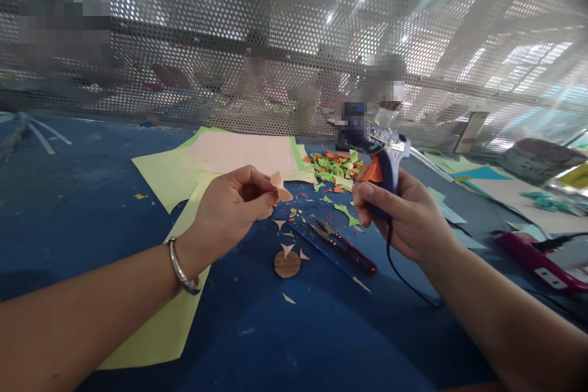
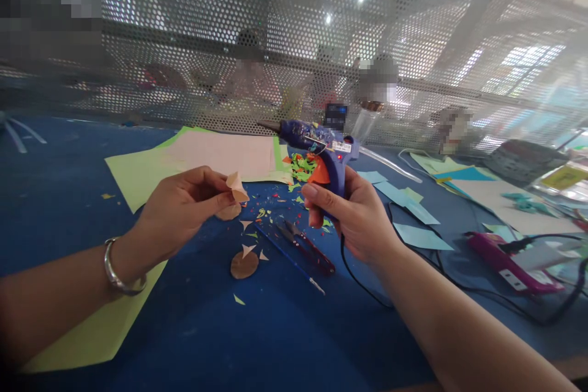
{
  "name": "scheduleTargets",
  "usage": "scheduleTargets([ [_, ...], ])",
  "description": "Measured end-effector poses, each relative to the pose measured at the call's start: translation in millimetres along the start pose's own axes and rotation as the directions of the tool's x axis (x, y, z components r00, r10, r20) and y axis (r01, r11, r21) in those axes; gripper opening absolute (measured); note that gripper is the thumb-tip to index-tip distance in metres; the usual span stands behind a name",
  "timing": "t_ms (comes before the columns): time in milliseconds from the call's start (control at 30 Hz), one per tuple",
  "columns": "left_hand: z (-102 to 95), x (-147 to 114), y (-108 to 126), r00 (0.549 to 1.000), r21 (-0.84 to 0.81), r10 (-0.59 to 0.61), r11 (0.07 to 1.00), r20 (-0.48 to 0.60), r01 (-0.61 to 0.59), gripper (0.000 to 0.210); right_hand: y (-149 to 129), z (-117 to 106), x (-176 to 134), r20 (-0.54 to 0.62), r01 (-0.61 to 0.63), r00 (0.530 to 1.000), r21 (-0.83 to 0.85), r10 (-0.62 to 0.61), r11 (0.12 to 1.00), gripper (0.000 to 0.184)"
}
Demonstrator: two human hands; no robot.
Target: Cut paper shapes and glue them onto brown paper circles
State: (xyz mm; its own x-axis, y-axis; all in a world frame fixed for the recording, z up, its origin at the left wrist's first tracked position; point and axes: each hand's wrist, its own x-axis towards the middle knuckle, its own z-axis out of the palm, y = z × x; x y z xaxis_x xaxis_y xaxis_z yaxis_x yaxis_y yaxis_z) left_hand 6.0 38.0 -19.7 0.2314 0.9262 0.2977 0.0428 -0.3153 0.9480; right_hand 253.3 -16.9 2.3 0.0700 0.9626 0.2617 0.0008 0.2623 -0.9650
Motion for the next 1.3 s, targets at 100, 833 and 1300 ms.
scheduleTargets([
  [100,0.2,-2,2,1.000,-0.005,0.010,1.000,0.013,-0.010,0.015,-5,0,-2,0.034,0.013,0.999,0.067,-0.015,0.998,0.030],
  [833,0.2,-1,-2,0.986,0.041,0.164,0.986,0.016,-0.164,0.011,-11,-4,-7,-0.007,0.084,0.994,-0.598,-0.110,0.797,0.028],
  [1300,1.7,0,-1,0.980,0.035,0.198,0.979,0.033,-0.199,0.011,-17,3,-9,0.076,0.173,0.983,-0.701,-0.169,0.692,0.020],
])
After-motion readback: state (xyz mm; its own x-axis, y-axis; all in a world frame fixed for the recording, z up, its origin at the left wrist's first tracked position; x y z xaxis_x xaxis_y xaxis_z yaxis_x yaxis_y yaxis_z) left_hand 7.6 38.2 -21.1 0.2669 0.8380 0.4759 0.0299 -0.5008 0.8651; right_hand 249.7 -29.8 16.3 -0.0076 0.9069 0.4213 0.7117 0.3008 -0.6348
